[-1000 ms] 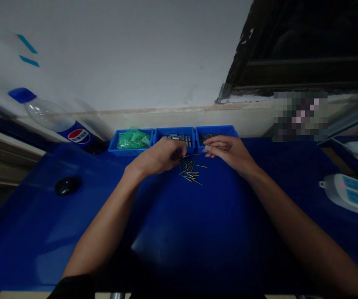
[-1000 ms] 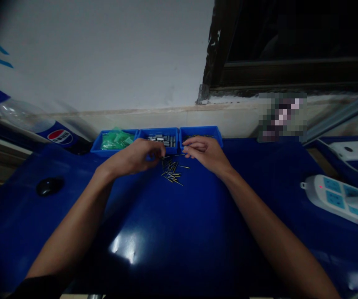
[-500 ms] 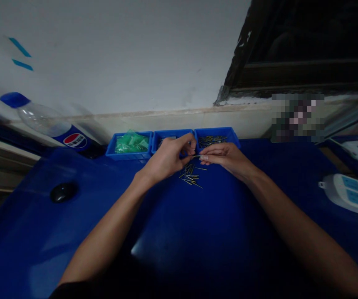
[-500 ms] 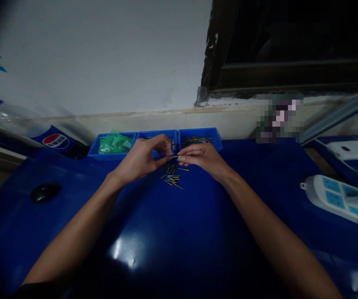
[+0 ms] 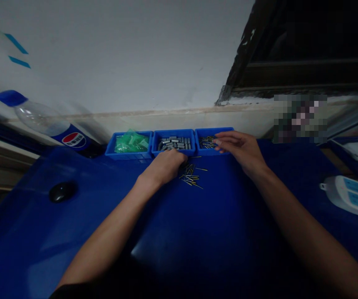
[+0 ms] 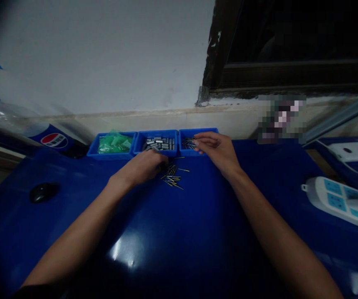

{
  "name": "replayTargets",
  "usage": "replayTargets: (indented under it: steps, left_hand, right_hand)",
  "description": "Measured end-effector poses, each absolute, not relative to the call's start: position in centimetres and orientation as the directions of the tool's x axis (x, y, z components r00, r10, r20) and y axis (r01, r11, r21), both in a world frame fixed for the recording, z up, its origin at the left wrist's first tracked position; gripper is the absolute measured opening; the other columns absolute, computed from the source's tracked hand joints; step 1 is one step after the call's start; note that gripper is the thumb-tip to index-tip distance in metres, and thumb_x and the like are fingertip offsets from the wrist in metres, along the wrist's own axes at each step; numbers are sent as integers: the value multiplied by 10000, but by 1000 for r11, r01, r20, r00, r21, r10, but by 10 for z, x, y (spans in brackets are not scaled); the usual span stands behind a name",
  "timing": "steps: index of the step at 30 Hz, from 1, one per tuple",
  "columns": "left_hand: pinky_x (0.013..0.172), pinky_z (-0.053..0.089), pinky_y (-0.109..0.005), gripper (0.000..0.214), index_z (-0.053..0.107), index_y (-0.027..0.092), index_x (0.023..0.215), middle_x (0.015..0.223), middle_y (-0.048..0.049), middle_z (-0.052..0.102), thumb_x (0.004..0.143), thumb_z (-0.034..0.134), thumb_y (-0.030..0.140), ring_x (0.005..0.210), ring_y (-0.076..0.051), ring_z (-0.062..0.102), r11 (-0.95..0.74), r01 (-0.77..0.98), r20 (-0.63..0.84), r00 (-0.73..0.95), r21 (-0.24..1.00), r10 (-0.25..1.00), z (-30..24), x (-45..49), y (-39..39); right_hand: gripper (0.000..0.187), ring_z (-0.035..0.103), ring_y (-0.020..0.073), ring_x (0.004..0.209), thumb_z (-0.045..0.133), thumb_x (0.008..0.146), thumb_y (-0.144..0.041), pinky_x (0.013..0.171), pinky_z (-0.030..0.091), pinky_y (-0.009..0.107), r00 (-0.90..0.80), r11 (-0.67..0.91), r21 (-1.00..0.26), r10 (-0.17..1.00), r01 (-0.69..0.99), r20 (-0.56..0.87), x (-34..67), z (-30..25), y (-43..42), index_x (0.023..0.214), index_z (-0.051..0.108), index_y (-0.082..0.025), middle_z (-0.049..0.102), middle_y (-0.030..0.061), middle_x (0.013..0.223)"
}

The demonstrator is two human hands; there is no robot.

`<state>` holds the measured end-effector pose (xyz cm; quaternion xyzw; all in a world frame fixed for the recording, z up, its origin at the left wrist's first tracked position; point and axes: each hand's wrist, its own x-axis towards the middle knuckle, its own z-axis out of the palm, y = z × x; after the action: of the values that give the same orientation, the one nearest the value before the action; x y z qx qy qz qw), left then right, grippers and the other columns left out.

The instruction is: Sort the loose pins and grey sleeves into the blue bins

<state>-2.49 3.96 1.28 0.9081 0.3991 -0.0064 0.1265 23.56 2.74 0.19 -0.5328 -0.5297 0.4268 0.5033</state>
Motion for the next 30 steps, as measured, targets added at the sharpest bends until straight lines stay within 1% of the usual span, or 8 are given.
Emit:
replayTargets:
  steps: [3,6,10,15,20,23,27,30]
  left_hand:
    - [747,529,-340,259,736,139,952,924,-132,748,884,531,-5,836,-230,708,-635,747,-156,664,197,732,15,-21,39]
    - [716,502,-317,256,728,143,949,878,-109,733,879,532,-7,787,-206,687,-638,734,-165,676,232,718,17,-21,40]
    - [710,485,-308,260,721,159,943,850,-87,721,873,538,-12,783,-198,679,-655,700,-121,704,284,699,15,-23,42]
    - [730,511,-311,291,734,157,987,861,-83,736,869,535,-20,803,-200,695,-650,703,-88,695,287,713,17,-23,41]
    - [884,567,-335,314,730,171,1093,1025,-71,773,908,535,8,941,-185,721,-697,500,145,750,513,645,25,-20,40]
    - [870,592,-309,270,710,172,1097,1057,-62,762,909,567,41,940,-162,717,-669,410,268,690,620,672,28,-15,39]
    - [800,625,-274,207,679,171,1075,1019,-56,740,878,649,114,869,-140,713,-594,355,329,580,722,746,30,-11,36]
    - [788,642,-268,216,671,175,1075,1025,-58,736,861,688,154,879,-143,715,-569,329,334,554,754,763,30,-11,36]
  right_hand:
    - [250,761,237,789,844,787,-377,750,621,432,61,82,-983,994,165,93,235,3,27,996,802,-247,804,53,909]
    - [257,756,234,791,845,782,-384,743,615,423,50,82,-983,995,164,91,235,3,26,994,796,-247,802,49,896]
    - [276,750,229,787,869,759,-411,737,603,407,28,75,-987,996,142,79,234,4,26,965,795,-244,804,50,882]
    - [250,747,222,781,872,743,-394,709,585,388,1,68,-989,998,133,68,232,6,25,927,795,-242,807,47,867]
    - [202,750,215,778,820,791,-373,719,581,385,-66,61,-984,997,164,51,231,7,23,943,797,-242,812,47,866]
    - [195,756,214,773,808,805,-364,724,584,380,-144,30,-984,990,177,5,231,7,22,956,803,-240,814,47,847]
    - [229,770,221,804,824,792,-350,777,606,393,-234,-16,-989,971,148,-51,229,8,21,999,815,-253,822,40,849]
    - [244,778,228,818,840,774,-333,813,620,408,-271,-56,-990,958,128,-90,227,8,18,1007,825,-260,829,36,853]
